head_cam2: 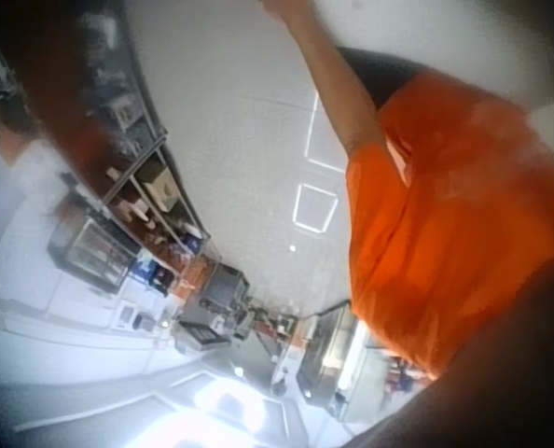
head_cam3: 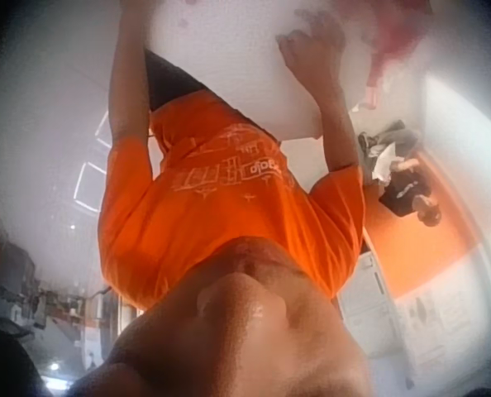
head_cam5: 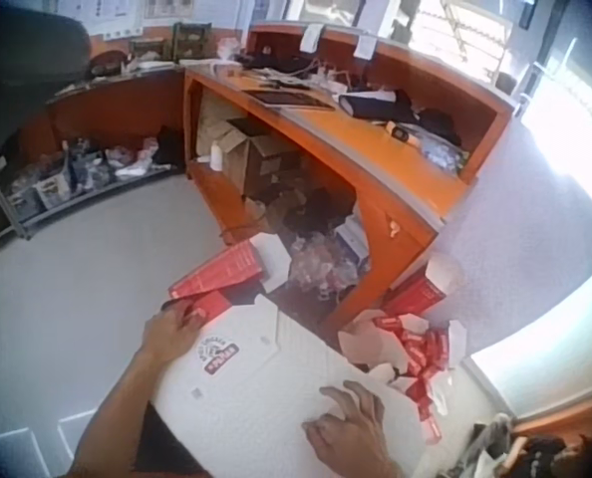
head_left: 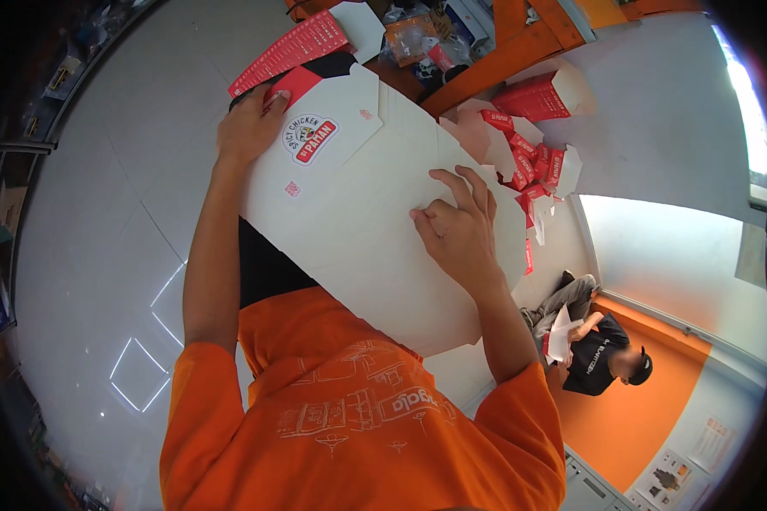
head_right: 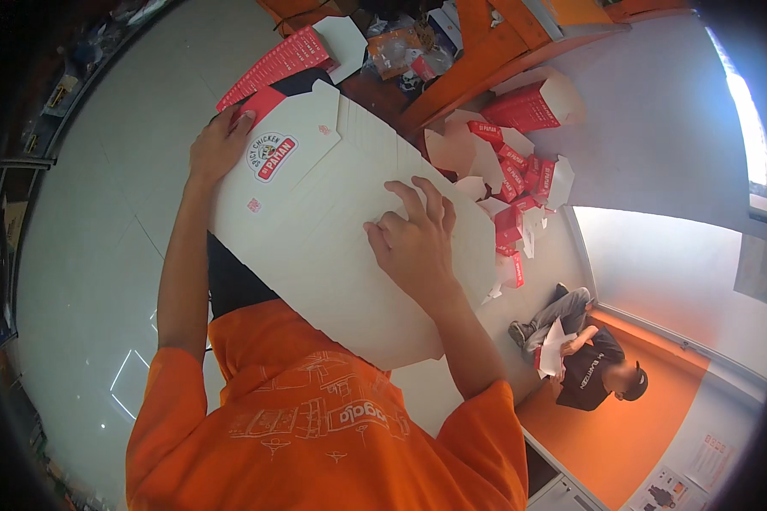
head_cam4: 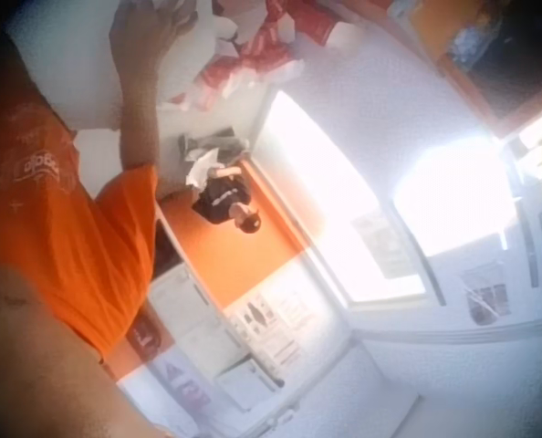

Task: The person folds flat red and white cardboard boxes into their final shape by hand. They repeatedly pick up a flat box, fold the side flaps, and tuck the tabs to form a rectangular container, then place the finished box aside.

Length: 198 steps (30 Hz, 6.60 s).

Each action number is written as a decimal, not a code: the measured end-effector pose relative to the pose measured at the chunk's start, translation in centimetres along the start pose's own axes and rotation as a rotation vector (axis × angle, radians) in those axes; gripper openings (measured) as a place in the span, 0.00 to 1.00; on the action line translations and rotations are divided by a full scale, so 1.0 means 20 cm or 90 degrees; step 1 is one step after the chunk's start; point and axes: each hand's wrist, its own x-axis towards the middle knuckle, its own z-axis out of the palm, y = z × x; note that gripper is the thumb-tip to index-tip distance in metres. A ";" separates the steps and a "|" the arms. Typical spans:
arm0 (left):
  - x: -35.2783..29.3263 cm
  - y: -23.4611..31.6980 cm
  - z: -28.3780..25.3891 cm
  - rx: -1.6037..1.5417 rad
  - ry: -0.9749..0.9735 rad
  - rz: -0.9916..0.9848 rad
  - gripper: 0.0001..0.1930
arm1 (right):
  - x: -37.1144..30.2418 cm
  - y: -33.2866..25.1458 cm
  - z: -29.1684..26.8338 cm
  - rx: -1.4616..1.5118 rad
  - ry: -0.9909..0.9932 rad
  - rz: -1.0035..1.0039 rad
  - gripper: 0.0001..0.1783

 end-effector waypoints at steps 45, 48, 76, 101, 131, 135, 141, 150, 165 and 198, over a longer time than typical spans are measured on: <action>0.00 0.01 -0.02 -0.016 -0.018 0.001 0.35 | 0.23 -0.03 0.13 0.006 -0.007 -0.042 0.09; -0.01 0.01 -0.02 -0.021 -0.023 -0.002 0.35 | 0.25 -0.04 0.14 -0.026 -0.011 -0.042 0.10; -0.02 0.02 -0.04 -0.023 -0.022 -0.004 0.33 | 0.37 -0.08 0.21 -0.037 0.001 -0.069 0.06; 0.02 0.03 -0.04 0.001 -0.073 -0.004 0.36 | 0.30 -0.08 0.01 -0.064 -0.112 -0.142 0.28; 0.04 -0.34 -0.26 -0.513 -0.368 0.085 0.37 | 0.22 -0.05 -0.23 0.626 0.363 0.136 0.10; -0.23 -0.24 -0.77 -0.473 0.061 0.176 0.37 | 0.50 -0.29 -0.22 0.534 0.488 0.009 0.12; -0.52 -0.02 -0.95 -0.594 0.315 0.197 0.37 | 0.34 -0.06 0.04 0.501 0.465 0.107 0.24; -0.27 -0.01 -1.12 -0.675 0.275 0.146 0.39 | -1.01 1.19 1.12 0.068 0.024 0.857 0.44; 0.09 -0.28 -1.48 -0.477 0.333 -0.010 0.30 | -0.82 1.28 1.45 -0.049 0.186 0.928 0.08; -0.43 0.34 -0.85 -0.436 0.521 0.509 0.37 | 1.40 -0.91 -1.07 -0.144 0.198 -0.454 0.11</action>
